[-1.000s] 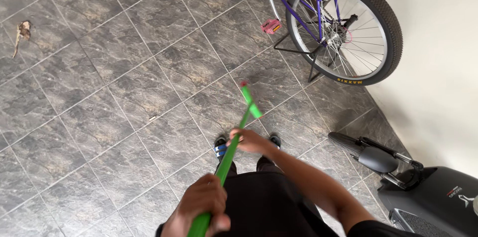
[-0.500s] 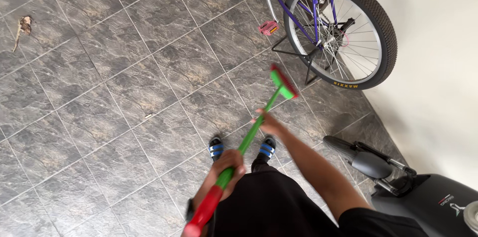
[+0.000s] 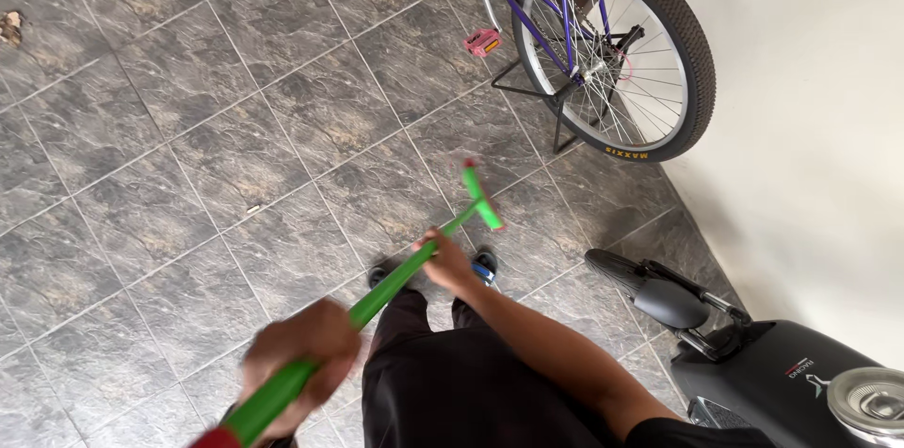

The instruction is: The person sweeps a tiled floor using a green and red broom, moving debris toward a red dustpan. The person navigates around a parked bicycle and an electric scooter while sweeping the area.

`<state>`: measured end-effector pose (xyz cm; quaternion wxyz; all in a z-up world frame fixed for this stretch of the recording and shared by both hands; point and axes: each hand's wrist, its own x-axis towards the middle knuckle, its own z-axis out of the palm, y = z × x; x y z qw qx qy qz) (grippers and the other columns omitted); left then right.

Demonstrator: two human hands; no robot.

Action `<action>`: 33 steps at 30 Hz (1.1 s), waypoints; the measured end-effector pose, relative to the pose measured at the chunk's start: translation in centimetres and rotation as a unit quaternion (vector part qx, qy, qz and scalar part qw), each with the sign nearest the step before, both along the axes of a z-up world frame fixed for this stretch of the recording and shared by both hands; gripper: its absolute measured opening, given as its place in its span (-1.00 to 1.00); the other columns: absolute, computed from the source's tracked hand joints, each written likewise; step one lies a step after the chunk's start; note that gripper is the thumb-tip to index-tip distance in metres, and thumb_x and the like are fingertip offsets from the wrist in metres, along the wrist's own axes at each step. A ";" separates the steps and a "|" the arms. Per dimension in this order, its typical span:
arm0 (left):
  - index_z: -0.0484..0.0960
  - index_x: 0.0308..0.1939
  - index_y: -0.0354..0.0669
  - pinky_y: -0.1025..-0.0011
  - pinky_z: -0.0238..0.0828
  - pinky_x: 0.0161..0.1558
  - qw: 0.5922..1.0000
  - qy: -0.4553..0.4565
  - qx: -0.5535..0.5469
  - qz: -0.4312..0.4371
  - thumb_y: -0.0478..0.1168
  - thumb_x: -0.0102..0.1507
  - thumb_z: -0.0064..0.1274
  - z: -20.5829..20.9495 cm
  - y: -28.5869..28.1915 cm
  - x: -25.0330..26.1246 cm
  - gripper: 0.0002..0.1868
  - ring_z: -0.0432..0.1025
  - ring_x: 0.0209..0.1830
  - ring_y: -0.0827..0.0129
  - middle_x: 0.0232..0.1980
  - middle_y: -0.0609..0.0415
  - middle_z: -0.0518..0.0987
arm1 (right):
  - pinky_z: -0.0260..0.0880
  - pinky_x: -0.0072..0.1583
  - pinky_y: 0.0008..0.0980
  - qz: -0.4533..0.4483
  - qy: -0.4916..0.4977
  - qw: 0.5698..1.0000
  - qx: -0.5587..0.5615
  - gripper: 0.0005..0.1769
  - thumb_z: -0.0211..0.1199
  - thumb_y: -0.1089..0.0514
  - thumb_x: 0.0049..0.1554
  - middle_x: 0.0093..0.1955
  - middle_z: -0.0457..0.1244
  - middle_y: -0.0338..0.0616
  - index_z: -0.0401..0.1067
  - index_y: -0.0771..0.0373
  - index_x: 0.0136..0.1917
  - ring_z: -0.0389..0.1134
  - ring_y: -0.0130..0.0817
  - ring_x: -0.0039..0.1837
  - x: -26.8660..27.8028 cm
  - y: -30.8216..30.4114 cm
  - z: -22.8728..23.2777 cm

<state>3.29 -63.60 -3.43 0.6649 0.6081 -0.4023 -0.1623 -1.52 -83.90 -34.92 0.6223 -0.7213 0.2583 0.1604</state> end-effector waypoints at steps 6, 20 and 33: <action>0.60 -0.20 -0.15 -0.04 0.21 0.53 0.980 0.168 -0.033 -0.097 -0.24 0.35 0.18 -8.2 -6.4 -0.7 -0.90 0.53 0.25 0.10 -0.18 0.08 0.66 | 0.43 -0.11 -0.18 -0.057 -0.028 0.990 -0.126 -0.63 0.34 0.01 0.21 -0.12 0.38 -0.03 0.30 0.24 0.12 0.45 -0.23 -0.12 -4.8 -10.3 -6.6; 0.40 -0.37 -0.21 0.40 0.32 -0.10 0.969 0.187 0.149 -0.055 -0.36 0.36 0.06 -8.6 0.0 -5.2 -0.78 0.34 -0.26 0.39 -0.28 0.10 0.45 | 0.40 0.04 -0.09 0.039 -0.035 0.980 -0.189 -0.37 0.39 -0.18 0.15 -0.02 0.37 0.15 0.34 0.30 0.26 0.43 0.03 0.06 -6.4 -3.7 -9.8; 0.29 -0.54 -0.17 0.36 0.33 -0.10 0.980 0.023 0.166 -0.108 -0.38 0.24 0.20 1.2 3.7 -0.9 -0.62 0.32 -0.35 0.33 -0.48 0.09 0.34 | 0.43 0.16 -0.19 0.073 -0.033 0.996 -0.029 -0.56 0.30 -0.21 0.21 0.02 0.42 -0.01 0.39 0.19 0.06 0.45 -0.17 0.18 -3.3 1.9 -2.7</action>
